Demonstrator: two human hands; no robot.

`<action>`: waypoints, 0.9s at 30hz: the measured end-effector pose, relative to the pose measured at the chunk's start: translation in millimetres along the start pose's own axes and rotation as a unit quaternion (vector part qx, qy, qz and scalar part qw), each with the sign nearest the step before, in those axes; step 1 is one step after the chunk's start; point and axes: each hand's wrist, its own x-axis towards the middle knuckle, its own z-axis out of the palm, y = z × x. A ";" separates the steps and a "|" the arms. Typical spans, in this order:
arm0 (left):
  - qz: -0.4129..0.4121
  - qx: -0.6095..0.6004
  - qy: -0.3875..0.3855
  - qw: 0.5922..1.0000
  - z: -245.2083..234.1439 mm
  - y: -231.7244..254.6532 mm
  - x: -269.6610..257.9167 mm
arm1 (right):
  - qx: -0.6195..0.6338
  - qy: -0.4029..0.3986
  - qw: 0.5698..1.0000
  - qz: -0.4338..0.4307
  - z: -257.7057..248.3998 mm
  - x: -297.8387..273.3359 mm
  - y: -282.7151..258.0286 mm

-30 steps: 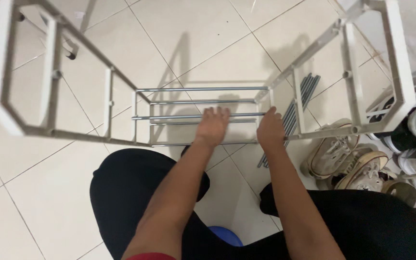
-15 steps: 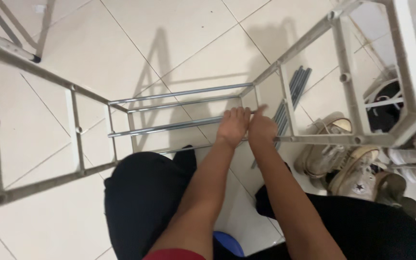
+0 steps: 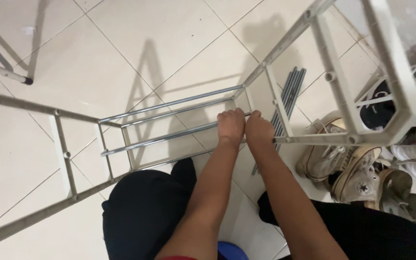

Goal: The person assembles a metal shoe rack by inserting horizontal metal rods into slots on white plastic side frames. The person repeatedly picks rods from the floor and secures them into the frame, building the rack structure.

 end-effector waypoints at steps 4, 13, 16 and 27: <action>-0.019 -0.081 -0.118 0.989 -21.1 -13.3 19.1 | -0.003 -0.035 0.999 0.000 -5.5 2.5 -10.0; 0.247 -0.009 0.209 0.946 -48.3 -26.0 -20.8 | -0.025 0.026 0.999 -0.038 -13.8 6.8 -8.1; 0.260 0.042 0.214 0.941 -39.0 -36.3 -19.6 | -0.050 0.049 0.995 -0.064 -8.2 5.4 -4.6; 0.182 -0.182 0.015 0.966 -52.2 -48.6 5.0 | -0.073 0.079 0.990 -0.091 -7.8 5.7 -3.2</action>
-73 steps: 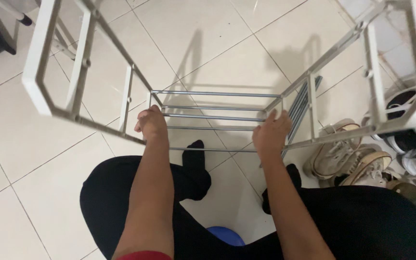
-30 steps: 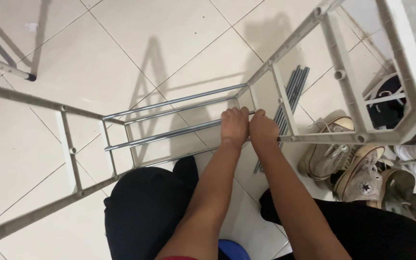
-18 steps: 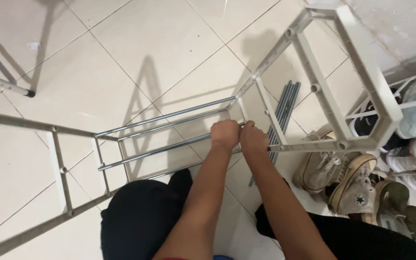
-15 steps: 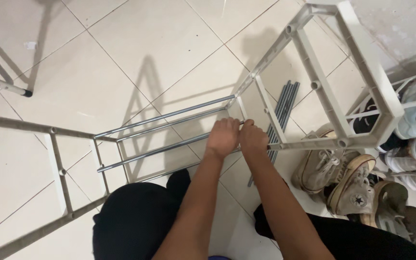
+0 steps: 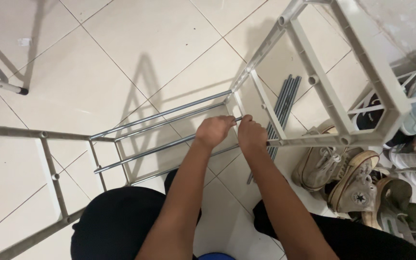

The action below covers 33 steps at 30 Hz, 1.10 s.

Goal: The person assembles a metal shoe rack by inserting horizontal metal rods into slots on white plastic side frames. The person repeatedly picks rods from the floor and secures them into the frame, building the rack structure.

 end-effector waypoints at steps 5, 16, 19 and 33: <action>-0.064 -0.101 -0.058 0.991 -8.0 -5.2 4.5 | -0.013 -0.037 0.999 -0.019 -4.6 0.6 2.0; 0.021 0.173 0.174 0.969 44.6 35.9 -13.2 | 0.071 -0.091 0.993 0.020 -20.0 3.8 1.5; 0.035 0.142 0.184 0.972 48.4 27.5 -14.6 | 0.094 -0.106 0.989 0.034 -25.2 5.5 -2.7; -0.142 0.052 -0.107 0.983 5.1 29.6 19.7 | 0.081 -0.104 0.991 0.035 -18.8 7.8 -2.8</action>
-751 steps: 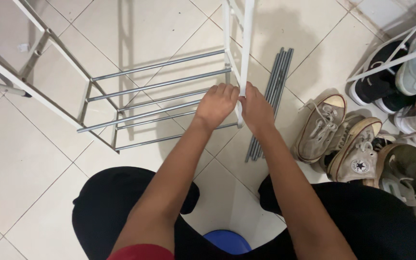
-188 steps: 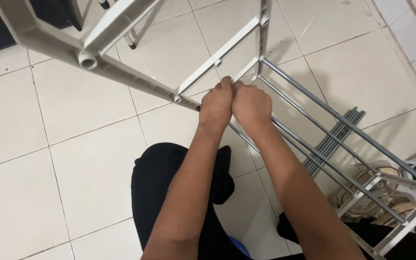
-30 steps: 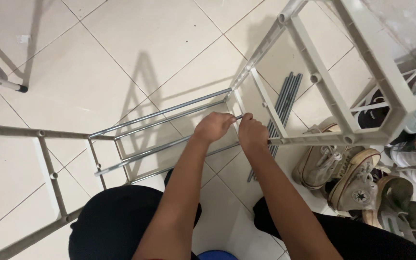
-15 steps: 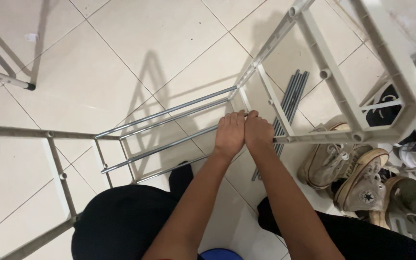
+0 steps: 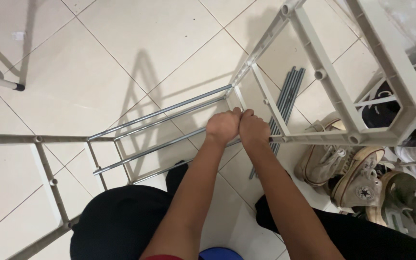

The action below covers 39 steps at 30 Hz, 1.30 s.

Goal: The person assembles a metal shoe rack by inserting horizontal metal rods into slots on white plastic side frames. The person repeatedly picks rods from the floor and secures them into the frame, building the rack structure.

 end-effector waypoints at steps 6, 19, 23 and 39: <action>-0.093 -0.018 -0.067 0.993 -19.0 -15.4 -21.1 | -0.036 -0.008 0.999 -0.019 -4.4 -4.2 -0.2; 0.021 0.121 0.129 0.984 16.5 -64.3 -27.9 | -0.059 0.100 0.992 -0.058 -23.3 29.2 -24.8; 0.047 0.083 0.193 0.977 2.8 -58.5 -29.1 | -0.153 0.255 0.934 -0.197 -34.0 28.6 -31.1; 0.105 0.052 0.053 0.992 -41.4 -29.1 -90.7 | -0.038 0.081 0.967 -0.240 -68.7 -97.9 54.2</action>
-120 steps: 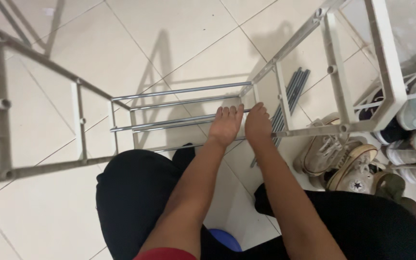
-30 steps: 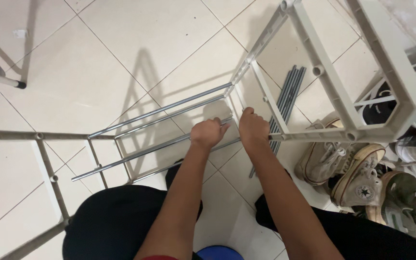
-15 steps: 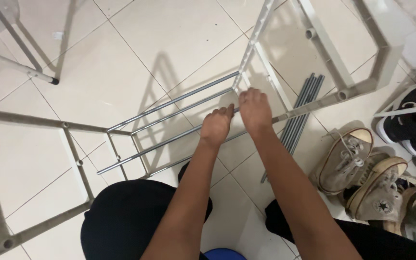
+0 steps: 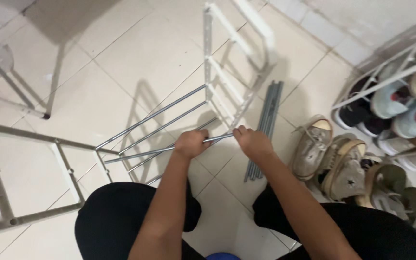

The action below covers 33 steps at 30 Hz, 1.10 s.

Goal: The person assembles a metal shoe rack by inserting horizontal metal rods into slots on white plastic side frames. The person repeatedly picks rods from the floor and secures them into the frame, building the rack structure.

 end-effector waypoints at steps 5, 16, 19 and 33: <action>0.019 0.010 -0.028 0.999 -27.3 33.4 -10.0 | 0.027 0.073 0.992 0.102 -43.4 -56.5 67.2; 0.019 -0.049 -0.018 0.998 -35.8 96.6 -14.2 | 0.211 0.328 0.864 0.319 -35.0 -115.0 128.3; 0.071 -0.059 -0.009 0.996 -19.7 122.3 -7.4 | 0.352 0.285 0.836 0.310 -6.9 -97.5 98.1; 0.049 -0.157 -0.065 0.984 6.7 189.5 25.2 | 0.482 0.348 0.755 0.276 11.7 -78.5 17.7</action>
